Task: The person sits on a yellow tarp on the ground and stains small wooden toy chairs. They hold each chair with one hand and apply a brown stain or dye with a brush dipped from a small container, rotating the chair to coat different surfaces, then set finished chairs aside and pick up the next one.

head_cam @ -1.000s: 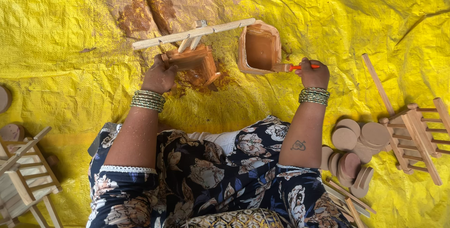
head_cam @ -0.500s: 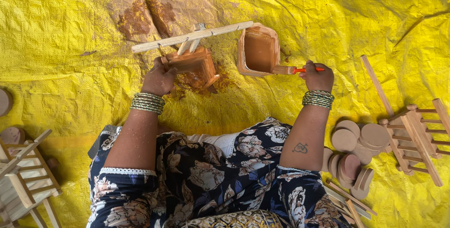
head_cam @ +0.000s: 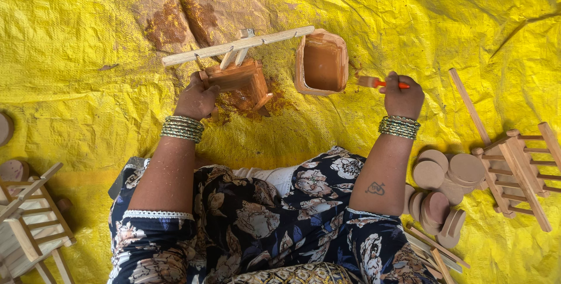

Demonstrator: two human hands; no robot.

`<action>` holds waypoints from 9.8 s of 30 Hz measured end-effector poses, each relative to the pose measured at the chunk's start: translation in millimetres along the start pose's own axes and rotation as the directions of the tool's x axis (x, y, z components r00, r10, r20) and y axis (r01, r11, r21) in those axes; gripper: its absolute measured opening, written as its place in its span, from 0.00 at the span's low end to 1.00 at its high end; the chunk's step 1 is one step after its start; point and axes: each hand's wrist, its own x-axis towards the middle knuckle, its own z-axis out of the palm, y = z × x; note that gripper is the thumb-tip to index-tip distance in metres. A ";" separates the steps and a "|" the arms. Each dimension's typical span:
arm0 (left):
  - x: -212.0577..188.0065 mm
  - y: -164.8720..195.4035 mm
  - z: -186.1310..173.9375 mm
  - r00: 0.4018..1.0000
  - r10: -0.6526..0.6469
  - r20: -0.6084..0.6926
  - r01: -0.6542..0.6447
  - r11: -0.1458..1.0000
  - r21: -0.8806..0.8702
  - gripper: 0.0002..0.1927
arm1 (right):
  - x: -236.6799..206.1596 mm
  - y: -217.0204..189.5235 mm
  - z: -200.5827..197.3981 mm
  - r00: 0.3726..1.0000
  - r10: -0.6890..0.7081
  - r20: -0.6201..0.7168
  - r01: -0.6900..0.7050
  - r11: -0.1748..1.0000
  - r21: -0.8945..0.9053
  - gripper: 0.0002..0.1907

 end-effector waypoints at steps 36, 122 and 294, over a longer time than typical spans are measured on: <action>16.4 -28.3 9.8 0.941 0.125 -0.313 -0.145 0.989 -0.041 0.29 | -48.5 -36.3 80.5 0.886 -0.391 0.251 0.115 0.708 0.696 0.09; -18.3 16.5 21.4 0.910 0.271 -0.313 -0.232 0.960 0.157 0.39 | -156.0 -114.4 179.2 0.535 -0.844 0.041 0.804 0.523 0.281 0.15; -20.2 14.1 5.2 0.837 0.404 -0.370 -0.322 0.909 0.265 0.22 | -121.1 -106.4 118.1 0.584 -0.812 -0.011 0.783 0.560 0.271 0.14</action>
